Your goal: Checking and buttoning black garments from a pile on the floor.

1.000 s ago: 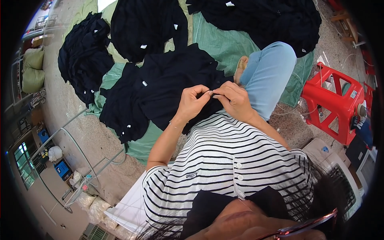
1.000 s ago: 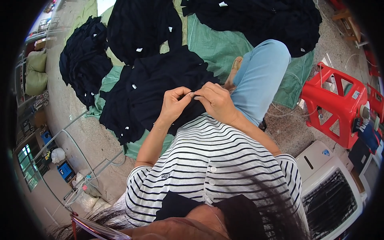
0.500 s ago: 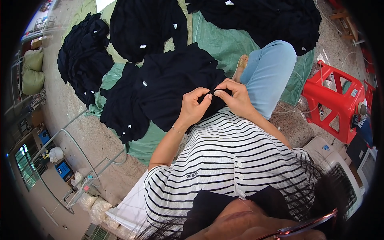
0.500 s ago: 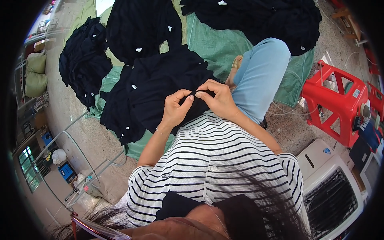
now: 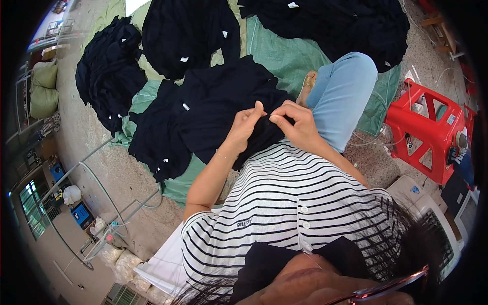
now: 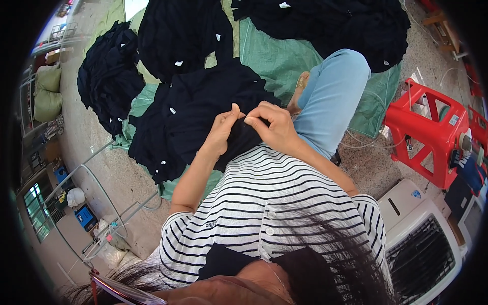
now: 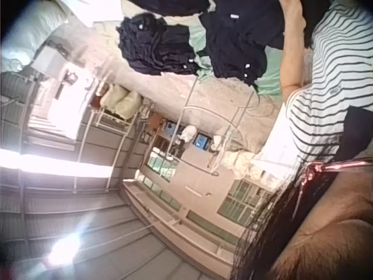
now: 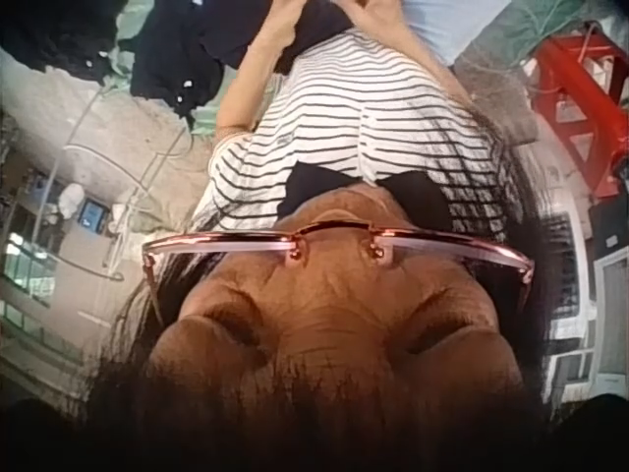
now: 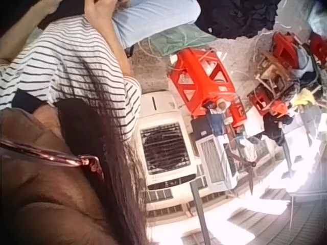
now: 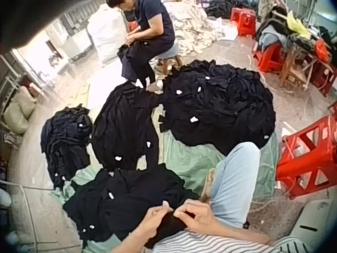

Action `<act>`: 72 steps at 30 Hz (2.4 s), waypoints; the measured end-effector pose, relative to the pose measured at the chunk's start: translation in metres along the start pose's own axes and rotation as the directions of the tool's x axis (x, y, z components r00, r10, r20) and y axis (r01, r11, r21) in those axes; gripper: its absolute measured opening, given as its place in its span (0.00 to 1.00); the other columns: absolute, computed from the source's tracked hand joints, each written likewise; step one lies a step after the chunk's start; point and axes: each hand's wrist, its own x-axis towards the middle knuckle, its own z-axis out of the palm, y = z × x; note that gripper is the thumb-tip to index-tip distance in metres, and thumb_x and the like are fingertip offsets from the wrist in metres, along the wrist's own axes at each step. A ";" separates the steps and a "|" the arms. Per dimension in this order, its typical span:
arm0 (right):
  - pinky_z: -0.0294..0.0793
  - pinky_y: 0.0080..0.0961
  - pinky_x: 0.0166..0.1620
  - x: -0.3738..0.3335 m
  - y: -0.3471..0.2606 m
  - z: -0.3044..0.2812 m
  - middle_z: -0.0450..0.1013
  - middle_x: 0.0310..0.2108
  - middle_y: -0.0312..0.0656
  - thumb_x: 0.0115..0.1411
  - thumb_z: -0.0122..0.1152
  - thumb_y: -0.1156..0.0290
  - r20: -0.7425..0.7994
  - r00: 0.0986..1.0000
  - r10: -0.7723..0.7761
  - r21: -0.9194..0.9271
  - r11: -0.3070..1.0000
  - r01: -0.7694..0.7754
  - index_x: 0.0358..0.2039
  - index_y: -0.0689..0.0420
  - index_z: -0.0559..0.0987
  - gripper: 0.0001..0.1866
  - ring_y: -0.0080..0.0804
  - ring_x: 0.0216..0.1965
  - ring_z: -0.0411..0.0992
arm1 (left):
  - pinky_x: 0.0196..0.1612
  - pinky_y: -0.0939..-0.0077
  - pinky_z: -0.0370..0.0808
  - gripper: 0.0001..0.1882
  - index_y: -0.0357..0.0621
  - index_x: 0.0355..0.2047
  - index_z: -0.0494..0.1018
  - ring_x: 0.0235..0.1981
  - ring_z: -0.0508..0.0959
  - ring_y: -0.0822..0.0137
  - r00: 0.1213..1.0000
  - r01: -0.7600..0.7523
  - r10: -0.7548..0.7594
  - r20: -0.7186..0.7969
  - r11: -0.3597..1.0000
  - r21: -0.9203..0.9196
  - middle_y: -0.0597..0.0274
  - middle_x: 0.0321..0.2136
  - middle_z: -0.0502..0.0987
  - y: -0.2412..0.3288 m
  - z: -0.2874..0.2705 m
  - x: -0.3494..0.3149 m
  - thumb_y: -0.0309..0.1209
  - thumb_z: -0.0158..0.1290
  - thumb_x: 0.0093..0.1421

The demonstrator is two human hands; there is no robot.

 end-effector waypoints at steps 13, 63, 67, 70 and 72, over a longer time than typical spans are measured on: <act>0.65 0.31 0.31 0.001 -0.010 -0.009 0.71 0.25 0.40 0.46 0.70 0.77 -0.018 0.972 -0.234 -0.274 0.936 0.221 0.30 0.58 0.78 0.11 0.37 0.26 0.69 | 0.31 0.87 0.64 0.11 0.38 0.32 0.76 0.28 0.65 0.85 0.979 -0.175 0.184 0.091 0.980 -0.099 0.76 0.26 0.72 0.026 0.028 -0.002 0.32 0.53 0.67; 0.72 0.28 0.29 -0.006 -0.007 -0.004 0.73 0.25 0.43 0.45 0.69 0.84 -0.061 0.976 -0.208 -0.246 0.951 0.187 0.32 0.63 0.79 0.12 0.38 0.27 0.74 | 0.29 0.89 0.66 0.04 0.36 0.30 0.79 0.25 0.70 0.85 0.916 -0.401 0.393 0.082 0.899 0.173 0.73 0.25 0.76 0.009 0.009 -0.010 0.24 0.60 0.59; 0.71 0.25 0.30 -0.008 -0.009 -0.002 0.73 0.25 0.44 0.44 0.69 0.87 -0.076 0.985 -0.155 -0.176 0.974 0.140 0.33 0.63 0.80 0.14 0.38 0.27 0.72 | 0.26 0.78 0.70 0.07 0.34 0.28 0.78 0.23 0.75 0.75 0.773 -0.615 0.616 0.151 0.672 0.413 0.59 0.21 0.78 0.006 0.008 -0.015 0.27 0.60 0.55; 0.70 0.27 0.29 -0.008 -0.008 -0.005 0.72 0.26 0.44 0.46 0.68 0.86 -0.006 0.984 -0.179 -0.180 0.968 0.175 0.35 0.62 0.80 0.14 0.38 0.26 0.72 | 0.25 0.71 0.71 0.08 0.33 0.25 0.76 0.21 0.76 0.59 0.684 -0.701 0.696 0.219 0.544 0.462 0.52 0.22 0.77 0.005 0.008 -0.015 0.27 0.59 0.55; 0.70 0.26 0.28 -0.007 -0.008 -0.007 0.72 0.26 0.45 0.46 0.68 0.86 0.036 0.984 -0.175 -0.200 0.963 0.178 0.35 0.62 0.79 0.14 0.38 0.26 0.73 | 0.25 0.68 0.70 0.07 0.33 0.26 0.76 0.22 0.76 0.56 0.634 -0.742 0.735 0.242 0.490 0.457 0.51 0.22 0.76 0.004 0.008 -0.015 0.27 0.58 0.55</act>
